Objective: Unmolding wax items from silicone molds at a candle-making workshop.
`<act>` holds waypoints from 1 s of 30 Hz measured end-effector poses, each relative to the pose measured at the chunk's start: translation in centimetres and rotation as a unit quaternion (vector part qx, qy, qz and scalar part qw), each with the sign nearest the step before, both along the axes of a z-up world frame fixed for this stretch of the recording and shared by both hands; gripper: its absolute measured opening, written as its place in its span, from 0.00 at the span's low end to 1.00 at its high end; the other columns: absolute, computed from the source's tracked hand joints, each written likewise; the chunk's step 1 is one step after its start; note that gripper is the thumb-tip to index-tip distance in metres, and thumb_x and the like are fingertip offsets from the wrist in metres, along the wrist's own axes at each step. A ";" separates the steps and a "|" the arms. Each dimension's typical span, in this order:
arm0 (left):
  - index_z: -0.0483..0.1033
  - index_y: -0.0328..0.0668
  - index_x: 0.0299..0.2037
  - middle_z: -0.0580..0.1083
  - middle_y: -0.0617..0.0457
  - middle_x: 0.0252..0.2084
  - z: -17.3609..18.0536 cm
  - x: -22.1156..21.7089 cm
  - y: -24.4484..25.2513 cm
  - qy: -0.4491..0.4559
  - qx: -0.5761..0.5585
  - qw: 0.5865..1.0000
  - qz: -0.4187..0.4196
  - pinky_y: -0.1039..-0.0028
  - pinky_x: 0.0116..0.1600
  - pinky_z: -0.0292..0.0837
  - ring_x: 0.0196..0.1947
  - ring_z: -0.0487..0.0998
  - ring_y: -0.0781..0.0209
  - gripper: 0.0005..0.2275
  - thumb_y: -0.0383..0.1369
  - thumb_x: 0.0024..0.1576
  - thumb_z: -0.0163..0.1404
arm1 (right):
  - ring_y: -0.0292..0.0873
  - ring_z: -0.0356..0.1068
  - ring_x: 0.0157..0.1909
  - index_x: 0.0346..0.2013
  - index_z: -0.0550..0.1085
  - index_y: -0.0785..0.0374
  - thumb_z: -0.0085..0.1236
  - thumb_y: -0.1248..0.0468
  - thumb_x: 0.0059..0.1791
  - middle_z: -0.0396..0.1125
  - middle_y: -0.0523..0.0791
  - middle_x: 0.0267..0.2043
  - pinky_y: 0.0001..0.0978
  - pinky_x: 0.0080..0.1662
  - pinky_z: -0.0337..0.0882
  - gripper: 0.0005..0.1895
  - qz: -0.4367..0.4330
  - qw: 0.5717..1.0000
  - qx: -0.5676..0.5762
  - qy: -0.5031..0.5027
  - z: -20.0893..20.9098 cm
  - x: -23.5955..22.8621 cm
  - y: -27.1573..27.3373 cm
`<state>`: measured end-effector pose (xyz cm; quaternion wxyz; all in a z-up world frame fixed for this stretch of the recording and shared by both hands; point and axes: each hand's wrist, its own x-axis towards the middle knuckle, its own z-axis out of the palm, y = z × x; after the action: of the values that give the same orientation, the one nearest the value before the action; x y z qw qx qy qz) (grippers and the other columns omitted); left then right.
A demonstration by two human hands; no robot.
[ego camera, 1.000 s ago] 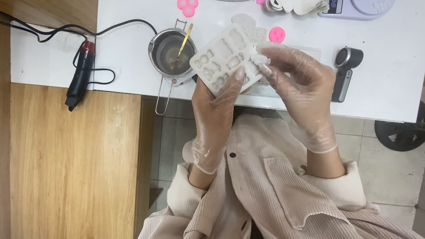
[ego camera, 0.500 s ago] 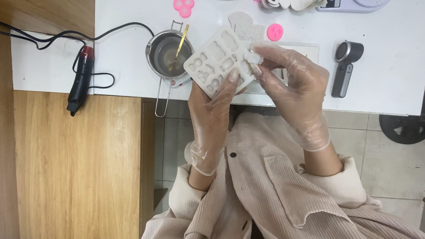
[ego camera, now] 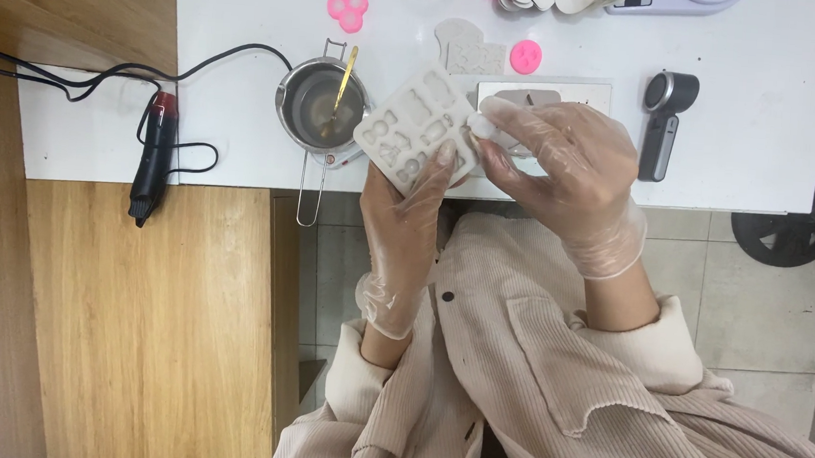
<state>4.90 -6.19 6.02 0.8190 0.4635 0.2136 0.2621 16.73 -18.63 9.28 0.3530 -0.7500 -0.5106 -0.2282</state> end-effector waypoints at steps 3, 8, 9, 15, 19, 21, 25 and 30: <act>0.64 0.24 0.63 0.74 0.46 0.56 -0.1 -0.5 0.2 -0.001 0.009 1.000 0.000 0.73 0.58 0.77 0.54 0.78 0.62 0.18 0.23 0.65 0.51 | 0.41 0.74 0.38 0.52 0.78 0.62 0.76 0.66 0.53 0.73 0.44 0.37 0.31 0.41 0.75 0.16 -0.003 1.000 0.005 -0.020 -0.2 0.0 -0.1; 0.65 0.23 0.62 0.75 0.44 0.55 0.8 -0.8 0.3 0.031 0.017 0.999 -0.007 0.72 0.58 0.78 0.53 0.78 0.62 0.16 0.23 0.66 0.50 | 0.40 0.73 0.37 0.52 0.78 0.59 0.77 0.65 0.52 0.73 0.43 0.35 0.31 0.39 0.72 0.17 0.002 1.000 0.009 -0.027 -0.1 -0.2 -0.1; 0.66 0.23 0.62 0.75 0.44 0.55 0.7 -0.9 0.3 0.038 0.017 0.999 -0.009 0.72 0.59 0.78 0.53 0.78 0.62 0.16 0.23 0.66 0.49 | 0.39 0.72 0.36 0.52 0.78 0.60 0.78 0.65 0.51 0.73 0.42 0.35 0.31 0.38 0.71 0.18 0.011 1.000 0.010 -0.022 0.0 -0.2 -0.1; 0.66 0.23 0.61 0.75 0.45 0.54 -1.7 -1.8 0.8 0.062 0.025 0.998 0.001 0.72 0.58 0.78 0.52 0.78 0.62 0.16 0.23 0.64 0.51 | 0.37 0.67 0.31 0.51 0.78 0.61 0.78 0.66 0.50 0.72 0.41 0.32 0.31 0.34 0.65 0.18 0.027 0.999 0.012 -0.021 -0.1 -0.6 0.1; 0.64 0.21 0.62 0.74 0.42 0.55 -3.2 -2.7 1.9 0.080 0.019 0.996 0.025 0.70 0.58 0.75 0.52 0.77 0.60 0.18 0.21 0.63 0.51 | 0.38 0.67 0.32 0.51 0.78 0.61 0.79 0.65 0.50 0.71 0.41 0.32 0.32 0.35 0.65 0.19 0.040 0.999 0.004 -0.026 0.3 -0.9 0.8; 0.59 0.23 0.64 0.71 0.44 0.60 -4.8 -3.6 2.6 0.011 -0.015 0.999 0.044 0.67 0.67 0.74 0.59 0.76 0.57 0.21 0.18 0.61 0.49 | 0.39 0.67 0.30 0.48 0.79 0.62 0.77 0.69 0.47 0.71 0.42 0.30 0.31 0.33 0.65 0.17 0.037 0.999 0.005 -0.020 0.4 -0.9 1.4; 0.58 0.23 0.66 0.69 0.45 0.61 -5.6 -5.2 3.7 0.002 0.009 0.996 0.091 0.66 0.69 0.73 0.60 0.75 0.58 0.22 0.16 0.61 0.48 | 0.37 0.72 0.34 0.51 0.78 0.63 0.76 0.71 0.52 0.76 0.44 0.40 0.26 0.36 0.70 0.16 0.055 0.997 0.003 0.045 -1.0 -0.4 1.8; 0.61 0.23 0.64 0.71 0.44 0.58 -6.3 -6.7 4.5 0.070 0.065 0.984 0.148 0.69 0.62 0.75 0.57 0.75 0.58 0.21 0.15 0.62 0.51 | 0.35 0.76 0.37 0.52 0.79 0.68 0.71 0.74 0.55 0.75 0.47 0.43 0.21 0.40 0.76 0.13 0.071 0.982 0.010 0.175 -3.9 1.3 3.1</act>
<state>-1.85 -1.72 -0.29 0.7227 0.4962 0.3188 0.3604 18.03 -15.54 5.41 0.4596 -0.7369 -0.4904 -0.0724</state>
